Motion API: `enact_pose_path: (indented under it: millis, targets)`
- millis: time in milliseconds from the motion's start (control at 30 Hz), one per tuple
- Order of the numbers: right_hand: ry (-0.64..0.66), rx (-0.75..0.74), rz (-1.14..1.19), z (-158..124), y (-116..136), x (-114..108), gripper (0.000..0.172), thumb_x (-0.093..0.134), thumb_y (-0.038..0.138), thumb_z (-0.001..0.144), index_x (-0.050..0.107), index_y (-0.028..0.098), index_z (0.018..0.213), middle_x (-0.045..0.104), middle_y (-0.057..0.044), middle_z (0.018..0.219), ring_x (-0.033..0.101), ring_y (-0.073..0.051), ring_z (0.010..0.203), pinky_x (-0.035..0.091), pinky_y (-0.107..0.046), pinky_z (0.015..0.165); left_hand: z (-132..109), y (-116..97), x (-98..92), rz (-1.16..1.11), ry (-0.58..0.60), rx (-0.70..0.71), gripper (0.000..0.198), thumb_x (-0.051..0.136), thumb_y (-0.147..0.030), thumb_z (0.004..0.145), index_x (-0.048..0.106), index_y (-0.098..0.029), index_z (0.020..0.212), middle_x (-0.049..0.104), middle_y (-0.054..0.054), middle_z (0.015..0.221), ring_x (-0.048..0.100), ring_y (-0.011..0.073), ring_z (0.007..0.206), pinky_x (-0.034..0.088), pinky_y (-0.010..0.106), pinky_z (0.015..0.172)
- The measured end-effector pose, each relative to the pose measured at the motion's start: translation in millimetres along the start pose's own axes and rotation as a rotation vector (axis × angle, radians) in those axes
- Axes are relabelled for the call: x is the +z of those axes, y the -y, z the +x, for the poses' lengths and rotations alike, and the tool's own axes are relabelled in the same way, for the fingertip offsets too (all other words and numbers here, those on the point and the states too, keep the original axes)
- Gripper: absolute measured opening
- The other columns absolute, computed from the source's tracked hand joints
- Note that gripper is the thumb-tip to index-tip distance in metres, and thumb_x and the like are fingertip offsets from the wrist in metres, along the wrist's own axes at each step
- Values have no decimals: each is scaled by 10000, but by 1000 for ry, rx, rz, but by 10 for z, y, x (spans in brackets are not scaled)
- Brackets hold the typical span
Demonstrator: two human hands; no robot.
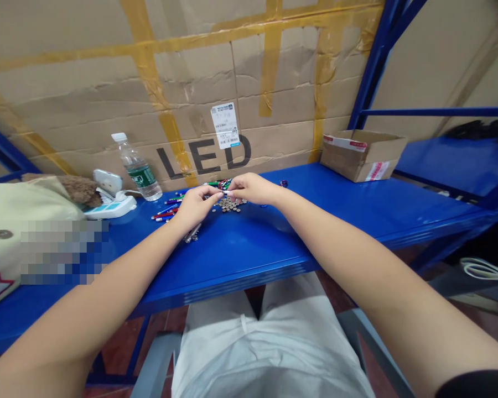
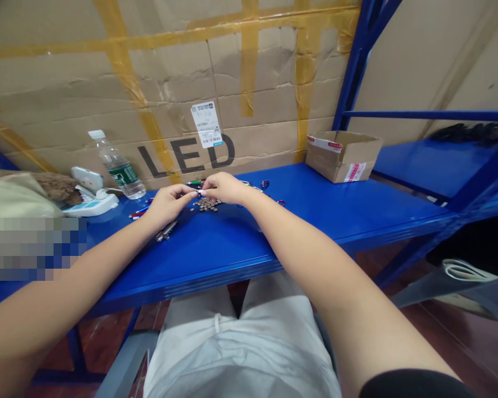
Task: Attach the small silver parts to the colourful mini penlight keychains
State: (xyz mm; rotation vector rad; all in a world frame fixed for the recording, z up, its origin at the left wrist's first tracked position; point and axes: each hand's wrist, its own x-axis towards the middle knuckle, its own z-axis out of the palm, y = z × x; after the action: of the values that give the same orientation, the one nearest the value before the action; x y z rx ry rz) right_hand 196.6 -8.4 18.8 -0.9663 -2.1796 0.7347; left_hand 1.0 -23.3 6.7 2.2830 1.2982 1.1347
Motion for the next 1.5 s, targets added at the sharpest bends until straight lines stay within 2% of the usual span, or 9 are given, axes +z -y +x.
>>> enact_pose_path:
  millis: [267,367,467,567,733,1000,1167,1367,1500]
  targets:
    - [263,97,283,-36,-64,-54,244,522,313,884,606,141,731,604,-6,660,476,-62,538,342,-188,467,3,10,-49,131,13,217,224,578,-380,805,672,-179,779,688,44,824,596,178,788,443,292,753]
    - [165,99,245,-1,-78,-8,215,522,331,882,613,150,807,646,-30,760,515,-77,577,362,-200,490,46,59,-36,48,22,67,286,591,-437,795,683,-170,837,697,48,844,595,175,763,440,284,717]
    - [-39,9,-52,46,-65,42,133,621,273,809,627,144,846,653,-36,778,544,-112,650,384,-226,582,68,93,4,-89,44,-89,371,612,-504,764,684,-154,861,702,57,848,595,169,739,439,277,693]
    - [-128,-124,-308,79,-64,60,81,621,208,798,634,128,791,640,-40,752,536,-133,703,362,-243,643,54,99,41,-154,52,-116,388,626,-514,751,677,-144,857,700,63,858,594,165,744,441,280,704]
    - [-23,-144,-311,65,-96,14,137,567,231,836,613,135,748,596,-8,644,509,-116,619,333,-232,598,16,65,53,-52,36,-45,330,610,-471,773,668,-151,831,696,58,847,589,177,764,441,290,716]
    - [253,78,98,-57,-4,-114,384,430,355,932,545,151,629,542,2,557,419,-74,475,322,-214,476,41,-47,25,125,17,140,250,584,-404,787,668,-169,782,681,43,811,579,170,742,433,283,714]
    - [217,195,319,-64,33,-133,315,449,376,931,475,175,690,468,35,565,316,-53,427,235,-201,396,77,-85,51,59,39,17,308,583,-444,788,675,-153,837,692,44,798,565,161,688,422,270,652]
    - [85,54,-9,-67,60,-153,279,607,312,838,496,157,634,468,33,533,414,-60,479,332,-196,462,81,-41,34,-7,67,-28,353,597,-480,771,675,-143,841,696,64,829,577,171,726,432,282,681]
    - [88,53,35,-50,58,-110,281,531,282,889,511,152,641,519,12,558,448,-71,492,350,-208,484,46,-43,-5,53,22,39,319,591,-464,775,673,-159,819,689,50,799,566,165,697,428,279,665]
